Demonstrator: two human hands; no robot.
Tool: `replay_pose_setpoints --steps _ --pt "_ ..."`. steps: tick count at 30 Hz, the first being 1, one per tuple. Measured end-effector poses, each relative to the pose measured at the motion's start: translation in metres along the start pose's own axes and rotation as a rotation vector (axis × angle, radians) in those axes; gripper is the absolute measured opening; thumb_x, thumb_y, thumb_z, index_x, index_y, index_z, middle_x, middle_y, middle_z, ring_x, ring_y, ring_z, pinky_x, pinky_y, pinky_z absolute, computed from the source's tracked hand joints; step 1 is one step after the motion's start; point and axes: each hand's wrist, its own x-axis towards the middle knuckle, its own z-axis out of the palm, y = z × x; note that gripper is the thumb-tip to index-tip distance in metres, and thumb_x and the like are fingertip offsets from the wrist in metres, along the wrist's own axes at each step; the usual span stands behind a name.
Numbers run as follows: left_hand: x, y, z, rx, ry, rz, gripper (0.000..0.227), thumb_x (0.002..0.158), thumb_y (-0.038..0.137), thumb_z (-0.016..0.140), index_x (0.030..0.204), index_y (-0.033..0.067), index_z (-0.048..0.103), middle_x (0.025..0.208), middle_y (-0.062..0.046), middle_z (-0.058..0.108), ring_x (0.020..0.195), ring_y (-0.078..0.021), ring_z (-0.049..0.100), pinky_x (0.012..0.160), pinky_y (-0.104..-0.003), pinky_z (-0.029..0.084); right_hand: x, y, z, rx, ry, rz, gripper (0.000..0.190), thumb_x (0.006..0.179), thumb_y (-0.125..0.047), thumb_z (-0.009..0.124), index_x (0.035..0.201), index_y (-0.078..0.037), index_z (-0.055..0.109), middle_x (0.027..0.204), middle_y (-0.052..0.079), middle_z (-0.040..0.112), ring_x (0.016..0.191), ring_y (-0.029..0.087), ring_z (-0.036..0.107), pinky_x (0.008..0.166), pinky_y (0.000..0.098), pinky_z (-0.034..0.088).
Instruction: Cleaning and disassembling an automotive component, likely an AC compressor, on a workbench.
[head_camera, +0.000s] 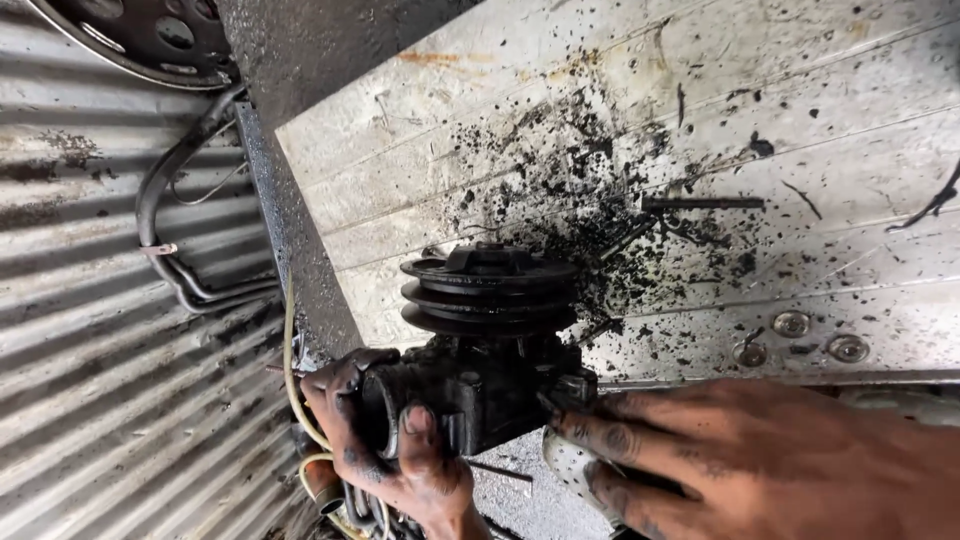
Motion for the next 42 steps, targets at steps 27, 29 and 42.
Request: replay_pose_setpoints --steps 27,29,42 --pt "-0.002 0.001 -0.009 0.216 -0.107 0.224 0.064 0.09 0.056 0.062 0.118 -0.0016 0.064 0.11 -0.011 0.054 0.105 -0.0234 0.054 0.093 -0.039 0.046 -0.011 0.018 -0.015 0.495 0.15 0.156 0.061 0.098 -0.027 0.051 0.151 0.003 0.045 0.15 0.027 0.051 0.1 0.028 0.076 0.094 0.0507 0.061" --pt "-0.004 0.002 -0.008 0.207 -0.104 0.231 0.065 0.089 0.056 0.064 0.119 -0.0015 0.064 0.111 -0.011 0.054 0.107 -0.0245 0.055 0.094 -0.04 0.047 -0.003 0.011 -0.016 0.494 0.196 0.169 0.057 0.097 -0.025 0.052 0.147 0.001 0.047 0.149 0.026 0.054 0.103 0.029 0.074 0.095 0.0501 0.06" --pt "-0.003 -0.01 -0.035 0.349 -0.335 0.354 0.064 0.08 0.053 0.065 0.122 0.0044 0.061 0.119 -0.014 0.047 0.119 -0.0308 0.053 0.104 -0.051 0.048 -0.037 0.011 0.04 0.644 0.262 0.176 0.063 0.105 -0.019 0.058 0.161 -0.023 0.028 0.131 0.021 0.067 0.087 0.022 0.078 0.074 0.0381 0.069"
